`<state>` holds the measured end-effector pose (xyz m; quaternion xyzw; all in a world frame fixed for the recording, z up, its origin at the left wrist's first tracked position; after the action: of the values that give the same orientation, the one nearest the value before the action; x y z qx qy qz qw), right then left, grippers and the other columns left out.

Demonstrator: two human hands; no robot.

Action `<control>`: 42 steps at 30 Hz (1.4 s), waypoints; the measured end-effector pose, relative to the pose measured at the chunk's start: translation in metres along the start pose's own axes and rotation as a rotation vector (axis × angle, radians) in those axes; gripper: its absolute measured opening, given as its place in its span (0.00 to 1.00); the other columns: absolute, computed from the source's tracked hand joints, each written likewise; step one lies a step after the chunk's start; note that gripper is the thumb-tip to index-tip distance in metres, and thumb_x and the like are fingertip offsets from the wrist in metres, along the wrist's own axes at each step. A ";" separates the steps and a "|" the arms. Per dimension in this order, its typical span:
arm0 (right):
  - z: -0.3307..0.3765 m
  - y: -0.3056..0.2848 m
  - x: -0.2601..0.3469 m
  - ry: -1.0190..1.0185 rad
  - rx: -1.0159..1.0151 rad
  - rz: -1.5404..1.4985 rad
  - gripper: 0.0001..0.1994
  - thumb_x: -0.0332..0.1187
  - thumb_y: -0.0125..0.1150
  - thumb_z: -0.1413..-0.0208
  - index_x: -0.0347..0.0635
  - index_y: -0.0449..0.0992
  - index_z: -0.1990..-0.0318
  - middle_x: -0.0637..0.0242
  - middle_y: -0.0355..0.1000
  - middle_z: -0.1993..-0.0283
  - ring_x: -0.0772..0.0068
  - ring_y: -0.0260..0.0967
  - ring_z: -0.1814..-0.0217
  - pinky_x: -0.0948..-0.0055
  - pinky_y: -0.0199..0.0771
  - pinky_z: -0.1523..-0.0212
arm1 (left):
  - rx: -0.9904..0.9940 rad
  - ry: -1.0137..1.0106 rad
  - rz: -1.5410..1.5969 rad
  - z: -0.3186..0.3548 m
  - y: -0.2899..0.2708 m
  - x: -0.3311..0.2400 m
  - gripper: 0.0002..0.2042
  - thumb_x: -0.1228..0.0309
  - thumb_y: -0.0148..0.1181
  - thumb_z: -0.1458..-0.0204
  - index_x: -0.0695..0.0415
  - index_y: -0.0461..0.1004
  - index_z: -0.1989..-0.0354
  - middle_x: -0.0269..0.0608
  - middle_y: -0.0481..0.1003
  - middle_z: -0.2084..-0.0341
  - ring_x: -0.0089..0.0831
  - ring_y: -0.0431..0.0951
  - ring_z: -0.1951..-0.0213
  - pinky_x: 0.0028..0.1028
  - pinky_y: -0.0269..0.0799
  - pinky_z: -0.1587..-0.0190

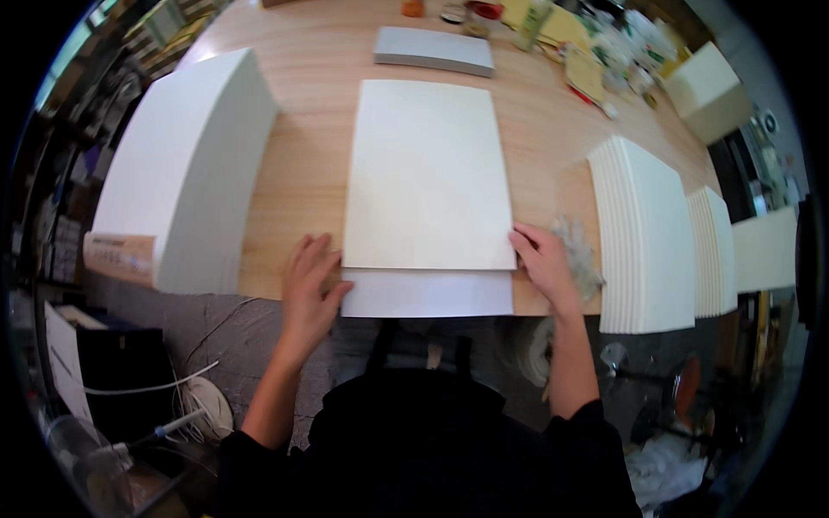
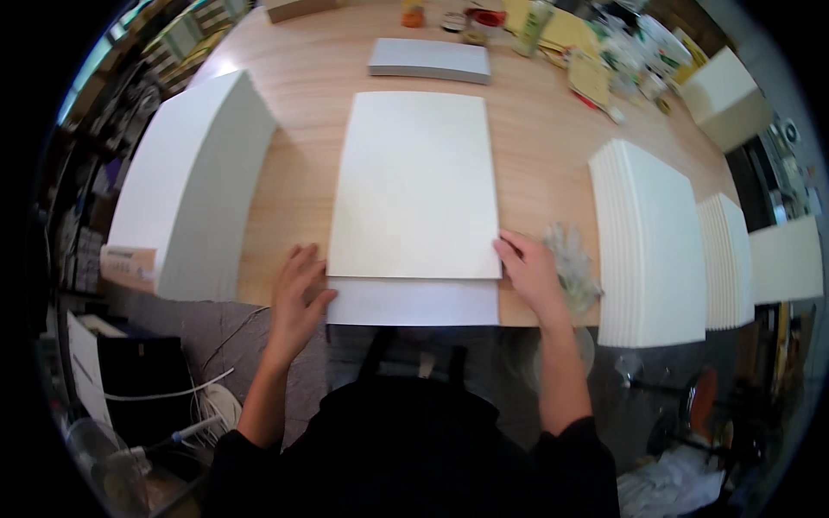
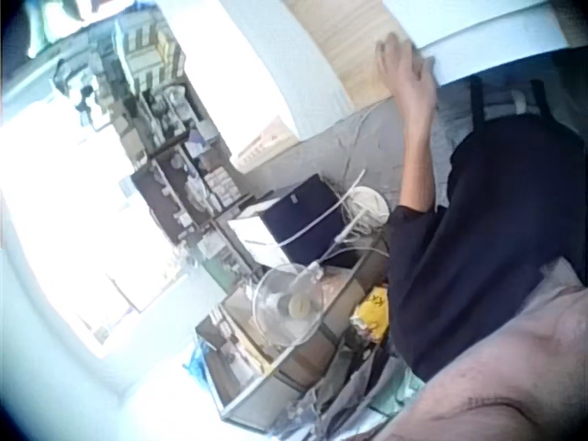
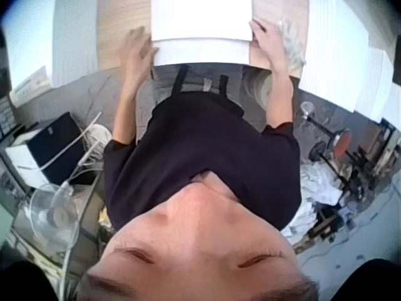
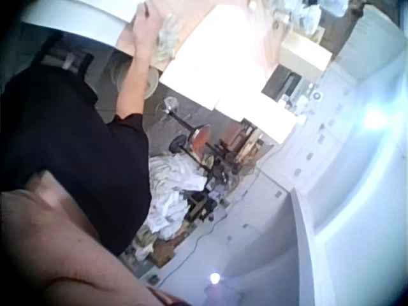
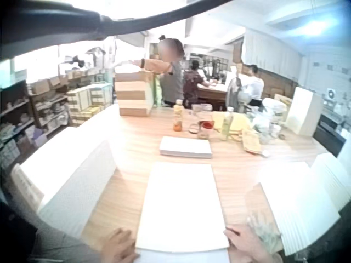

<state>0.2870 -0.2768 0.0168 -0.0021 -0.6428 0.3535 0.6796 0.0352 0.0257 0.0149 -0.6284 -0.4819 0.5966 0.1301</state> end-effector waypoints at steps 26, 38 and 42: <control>0.014 -0.002 0.004 -0.387 -0.222 0.224 0.12 0.35 0.67 0.37 0.38 0.84 0.51 0.58 0.78 0.64 0.55 0.77 0.62 0.61 0.76 0.60 | 0.061 0.042 -0.041 0.001 0.004 -0.006 0.22 0.74 0.70 0.44 0.60 0.79 0.39 0.40 0.77 0.35 0.51 0.61 0.24 0.53 0.43 0.21; 0.032 -0.026 -0.005 -0.128 -0.160 -0.167 0.16 0.35 0.54 0.26 0.36 0.78 0.41 0.63 0.77 0.63 0.74 0.75 0.63 0.72 0.76 0.58 | 0.256 0.426 -0.172 -0.040 0.024 -0.113 0.38 0.64 0.79 0.54 0.58 0.70 0.32 0.50 0.70 0.33 0.51 0.66 0.29 0.48 0.63 0.28; 0.052 -0.034 0.004 -0.279 -0.090 -0.046 0.18 0.35 0.61 0.30 0.36 0.77 0.38 0.57 0.77 0.51 0.68 0.75 0.51 0.70 0.76 0.48 | 0.457 0.551 -0.249 -0.043 0.038 -0.121 0.44 0.60 0.81 0.57 0.57 0.67 0.30 0.50 0.67 0.30 0.52 0.66 0.29 0.48 0.65 0.29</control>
<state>0.2573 -0.3238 0.0453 0.0316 -0.7461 0.3055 0.5908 0.1115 -0.0677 0.0733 -0.6567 -0.3559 0.4768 0.4634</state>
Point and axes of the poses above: each hand's wrist, its own z-axis away from the middle knuckle, its own y-axis out of the palm, x = y × z, the point moved 5 cm from there along -z, towards the middle knuckle
